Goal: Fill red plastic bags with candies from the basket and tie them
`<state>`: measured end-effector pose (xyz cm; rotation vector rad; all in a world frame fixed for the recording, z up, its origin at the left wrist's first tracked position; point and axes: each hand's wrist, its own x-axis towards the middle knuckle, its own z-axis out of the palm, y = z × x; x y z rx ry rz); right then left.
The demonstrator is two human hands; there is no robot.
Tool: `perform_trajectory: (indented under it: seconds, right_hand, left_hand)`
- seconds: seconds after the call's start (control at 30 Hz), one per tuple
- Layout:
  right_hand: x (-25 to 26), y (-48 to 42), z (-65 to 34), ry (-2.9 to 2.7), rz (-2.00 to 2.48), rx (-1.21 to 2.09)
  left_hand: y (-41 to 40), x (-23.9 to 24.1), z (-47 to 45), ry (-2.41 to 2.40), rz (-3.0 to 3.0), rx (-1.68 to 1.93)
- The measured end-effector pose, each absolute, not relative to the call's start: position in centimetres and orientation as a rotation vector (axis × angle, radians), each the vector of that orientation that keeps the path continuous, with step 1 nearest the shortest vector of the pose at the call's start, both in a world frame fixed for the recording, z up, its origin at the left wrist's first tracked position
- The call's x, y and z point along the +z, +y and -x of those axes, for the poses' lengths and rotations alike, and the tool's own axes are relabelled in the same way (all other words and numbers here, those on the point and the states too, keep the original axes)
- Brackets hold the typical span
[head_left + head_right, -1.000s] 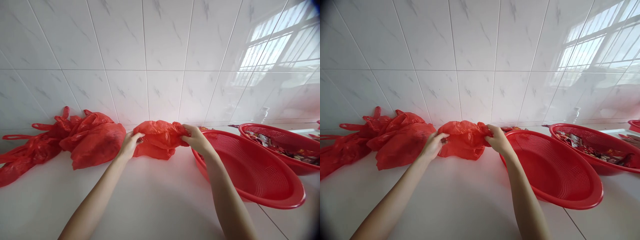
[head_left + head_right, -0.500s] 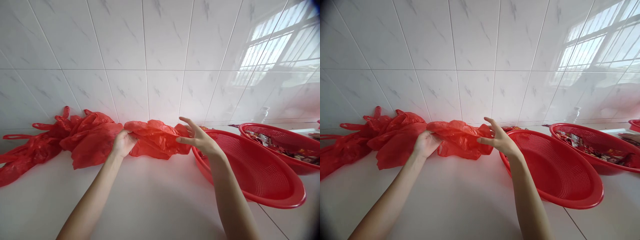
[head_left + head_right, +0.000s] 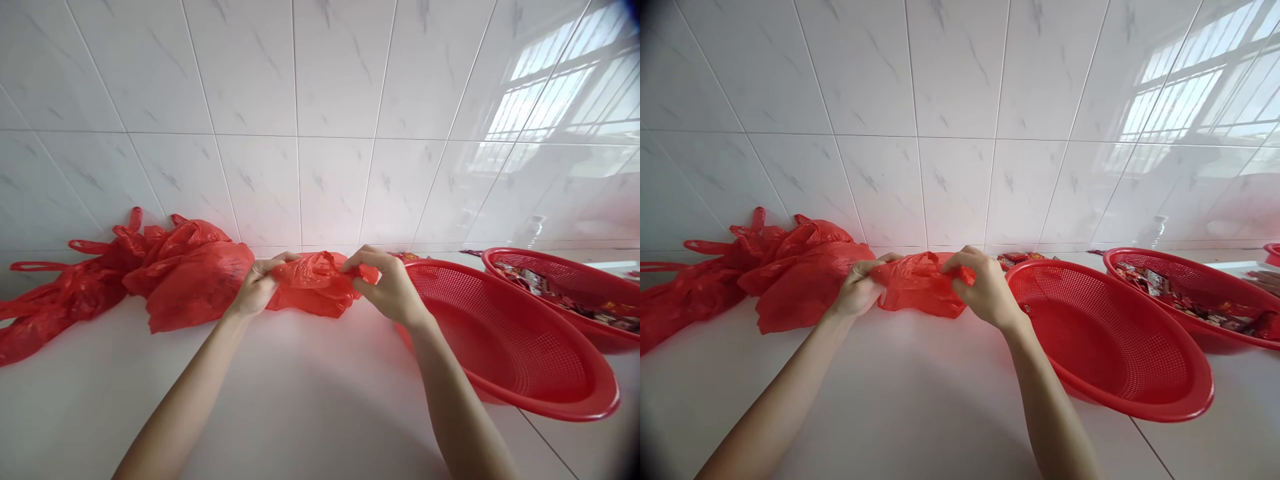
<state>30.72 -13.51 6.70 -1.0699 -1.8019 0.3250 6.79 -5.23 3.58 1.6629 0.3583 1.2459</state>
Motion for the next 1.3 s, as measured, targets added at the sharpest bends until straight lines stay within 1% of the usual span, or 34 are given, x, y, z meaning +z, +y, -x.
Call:
perform_trajectory:
  seconds: [0.07, 0.13, 0.23, 0.3, 0.43, 0.6, 0.8, 0.93, 1.07, 1.2, 1.3]
  right_hand:
    - [6.7, -13.2, -31.2, -1.667, 1.048, 0.223]
    - [6.8, -13.1, -31.7, -1.58, 1.017, 0.195]
    - [7.1, -13.2, -32.2, -1.553, 0.955, 0.328]
    - [7.3, -13.5, -32.6, -1.557, 0.869, 0.455]
    - [7.6, -14.4, -33.3, -1.608, 0.682, 0.652]
    - [8.1, -15.5, -34.4, -1.868, 0.69, 0.718]
    - [9.2, -16.7, -33.9, -2.286, 0.878, 0.55]
    - [9.6, -17.5, -32.9, -2.343, 1.098, 0.441]
    - [9.1, -17.7, -31.5, -2.332, 1.333, 0.347]
    - [7.5, -16.8, -29.3, -2.36, 1.519, 0.199]
    - [6.2, -15.8, -28.0, -2.445, 1.542, 0.109]
  left_hand:
    - [-5.4, 3.8, -6.4, 0.416, -1.805, 1.188]
    - [-5.7, 4.2, -6.0, 0.504, -1.979, 1.119]
    - [-6.4, 4.7, -5.7, 0.647, -2.253, 0.996]
    - [-6.8, 4.9, -5.6, 0.739, -2.418, 0.851]
    - [-7.6, 5.2, -6.1, 0.924, -2.521, 0.618]
    - [-8.3, 5.3, -7.0, 1.296, -2.525, 0.558]
    - [-7.5, 4.3, -6.7, 1.617, -2.547, 0.389]
    - [-6.8, 3.9, -6.6, 1.64, -2.496, 0.515]
    - [-6.9, 4.1, -6.8, 1.417, -2.357, 0.714]
    - [-7.5, 4.4, -7.4, 1.22, -2.049, 0.861]
    - [-7.8, 4.8, -7.8, 1.095, -1.71, 0.946]
